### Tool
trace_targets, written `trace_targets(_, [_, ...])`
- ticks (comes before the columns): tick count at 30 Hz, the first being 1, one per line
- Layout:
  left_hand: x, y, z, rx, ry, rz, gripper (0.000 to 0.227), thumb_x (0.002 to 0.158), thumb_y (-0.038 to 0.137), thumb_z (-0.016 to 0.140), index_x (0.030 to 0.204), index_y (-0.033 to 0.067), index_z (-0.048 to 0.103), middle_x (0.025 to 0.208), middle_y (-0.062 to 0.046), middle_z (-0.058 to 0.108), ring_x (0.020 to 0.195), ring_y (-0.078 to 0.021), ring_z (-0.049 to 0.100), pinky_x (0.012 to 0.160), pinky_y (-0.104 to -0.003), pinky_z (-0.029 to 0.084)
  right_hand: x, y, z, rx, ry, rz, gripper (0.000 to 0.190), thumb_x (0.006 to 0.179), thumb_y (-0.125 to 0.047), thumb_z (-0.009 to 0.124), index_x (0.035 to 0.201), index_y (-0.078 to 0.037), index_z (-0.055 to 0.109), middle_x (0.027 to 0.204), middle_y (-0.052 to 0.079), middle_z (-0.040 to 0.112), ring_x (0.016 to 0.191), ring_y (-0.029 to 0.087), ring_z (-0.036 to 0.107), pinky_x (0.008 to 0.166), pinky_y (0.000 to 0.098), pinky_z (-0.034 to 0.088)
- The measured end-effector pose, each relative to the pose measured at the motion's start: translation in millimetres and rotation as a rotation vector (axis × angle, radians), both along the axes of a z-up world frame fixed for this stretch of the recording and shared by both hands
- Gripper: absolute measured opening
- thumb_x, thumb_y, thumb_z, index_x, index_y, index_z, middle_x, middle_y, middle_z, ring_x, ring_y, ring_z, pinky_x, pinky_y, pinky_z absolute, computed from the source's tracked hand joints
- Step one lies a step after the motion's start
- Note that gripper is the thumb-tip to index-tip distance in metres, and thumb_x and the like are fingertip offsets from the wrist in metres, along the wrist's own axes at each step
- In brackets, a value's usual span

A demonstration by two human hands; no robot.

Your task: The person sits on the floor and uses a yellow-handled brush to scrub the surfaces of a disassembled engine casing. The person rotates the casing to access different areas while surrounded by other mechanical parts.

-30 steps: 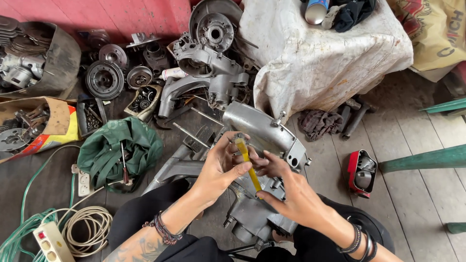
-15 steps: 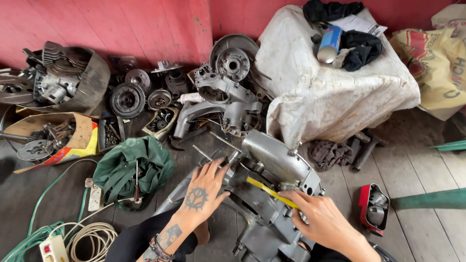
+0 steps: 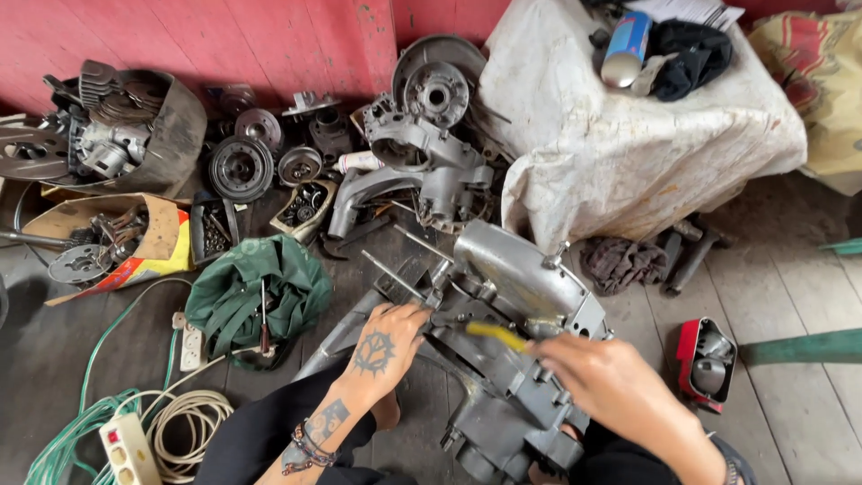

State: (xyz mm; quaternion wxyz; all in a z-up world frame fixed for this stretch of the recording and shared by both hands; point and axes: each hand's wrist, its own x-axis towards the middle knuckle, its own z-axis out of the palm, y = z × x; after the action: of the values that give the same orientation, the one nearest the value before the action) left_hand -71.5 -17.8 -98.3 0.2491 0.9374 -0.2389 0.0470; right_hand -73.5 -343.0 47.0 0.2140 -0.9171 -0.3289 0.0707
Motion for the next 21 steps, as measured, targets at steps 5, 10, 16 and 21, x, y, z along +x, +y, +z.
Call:
trace_targets(5, [-0.8,-4.5,11.0,0.058,0.023,0.021,0.040,0.085,0.007,0.061,0.124,0.0064,0.068,0.107,-0.002,0.068,0.096,-0.0252,0.066,0.095,-0.041,0.043,0.3,3.8,-12.7,-0.062,-0.010,0.015,0.023,0.097,-0.018,0.057,0.115,-0.015,0.072,0.095,-0.001,0.070,0.058,0.032,0.067,0.047,0.0430,0.048])
trace_targets(10, [-0.5,-5.1,9.9,0.074,0.037,0.048,0.037,0.089,0.007,0.061,0.124,0.0080,0.069,0.106,0.001,0.068,0.097,-0.0238,0.066,0.097,-0.040,0.044,4.8,-3.9,-0.9,-0.039,0.181,0.019,0.021,0.096,-0.027,0.063,0.108,-0.017,0.076,0.087,-0.002,0.082,0.059,0.024,0.075,0.057,0.0375,0.055])
trace_targets(16, [-2.9,-10.9,21.4,0.105,0.013,0.073,0.034,0.094,0.005,0.056,0.125,0.0070,0.070,0.108,0.001,0.071,0.097,-0.0210,0.068,0.098,-0.036,0.046,-10.7,8.5,-28.8,-0.086,-0.213,0.078,0.020,0.098,-0.017,0.061,0.117,-0.018,0.066,0.072,0.001,0.051,0.039,0.030,0.043,0.033,0.0393,0.035])
trace_targets(21, [-5.3,-11.9,25.5,0.098,0.011,0.068,0.037,0.090,0.000,0.057,0.125,0.0034,0.068,0.105,-0.003,0.070,0.099,-0.0237,0.067,0.094,-0.038,0.048,-11.2,5.5,-26.9,-0.229,-0.228,0.053,0.024,0.094,-0.009,0.062,0.118,-0.013,0.063,0.068,0.001,0.048,0.040,0.027,0.047,0.036,0.0383,0.041])
